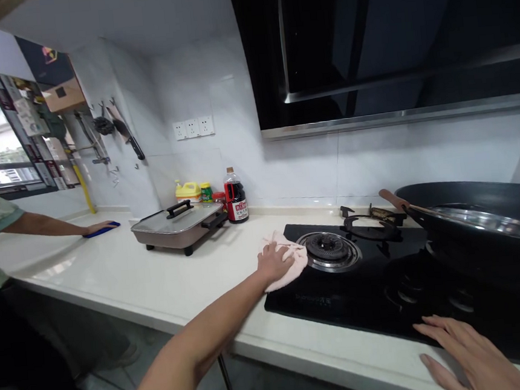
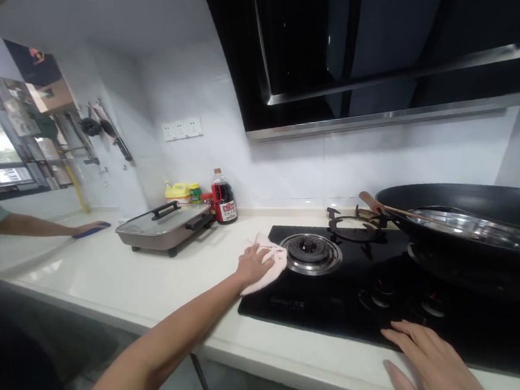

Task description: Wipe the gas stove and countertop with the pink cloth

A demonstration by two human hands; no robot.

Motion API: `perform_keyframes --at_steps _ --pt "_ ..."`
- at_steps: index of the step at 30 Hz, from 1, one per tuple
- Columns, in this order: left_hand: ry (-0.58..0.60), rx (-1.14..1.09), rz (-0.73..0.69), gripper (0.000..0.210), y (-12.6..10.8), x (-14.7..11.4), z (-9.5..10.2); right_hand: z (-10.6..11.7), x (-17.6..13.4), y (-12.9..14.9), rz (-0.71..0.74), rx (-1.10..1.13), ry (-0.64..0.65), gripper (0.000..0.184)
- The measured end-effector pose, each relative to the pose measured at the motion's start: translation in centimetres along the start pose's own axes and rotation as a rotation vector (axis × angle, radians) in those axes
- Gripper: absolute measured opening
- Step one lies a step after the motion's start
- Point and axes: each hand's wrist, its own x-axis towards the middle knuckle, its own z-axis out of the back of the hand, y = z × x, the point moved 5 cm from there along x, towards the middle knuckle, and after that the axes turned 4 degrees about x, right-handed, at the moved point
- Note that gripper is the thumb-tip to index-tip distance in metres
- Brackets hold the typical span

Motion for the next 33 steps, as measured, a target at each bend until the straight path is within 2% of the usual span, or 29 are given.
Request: perform_keyframes --at_steps 6,8,10,13,15,20,22,24,26,29,33 --pt "-0.061 0.078 -0.194 0.055 0.5 -10.3 1.0 -0.8 -0.3 0.1 -0.001 0.001 0.004 0.053" --pt "-0.055 0.096 -0.249 0.055 0.8 -12.5 1.4 -0.9 -0.3 0.1 0.002 -0.002 0.001 0.053" --pt "-0.023 0.105 -0.274 0.054 0.8 -13.4 1.9 -0.8 -0.2 0.3 0.005 -0.006 -0.004 0.053" --pt "0.037 0.113 -0.32 0.053 -0.8 -13.1 2.4 -0.5 0.0 0.6 0.011 -0.019 -0.014 0.052" --pt "0.069 0.092 -0.402 0.054 -3.3 -12.4 2.0 -0.4 0.1 0.9 0.021 -0.024 -0.019 0.051" --pt "0.129 -0.045 -0.706 0.064 -13.7 -9.8 -0.4 0.0 0.3 1.3 0.025 -0.023 -0.027 0.047" --pt "0.146 -0.089 -0.728 0.068 -17.4 -7.9 -1.2 0.2 0.3 1.5 0.018 -0.013 -0.02 0.046" --pt "0.177 -0.106 -0.746 0.074 -20.2 -5.9 -1.8 0.3 0.4 1.6 0.001 0.005 -0.011 0.046" --pt "0.208 -0.104 -0.764 0.083 -21.8 -4.2 -2.1 0.5 0.6 1.6 -0.023 0.028 -0.003 0.046" --pt "0.226 -0.1 -0.75 0.091 -22.3 -2.7 -2.4 0.7 0.9 1.5 -0.051 0.057 0.002 0.045" --pt "0.216 -0.108 -0.696 0.092 -21.6 -3.1 -2.8 0.9 1.3 1.2 -0.082 0.108 0.018 0.043"
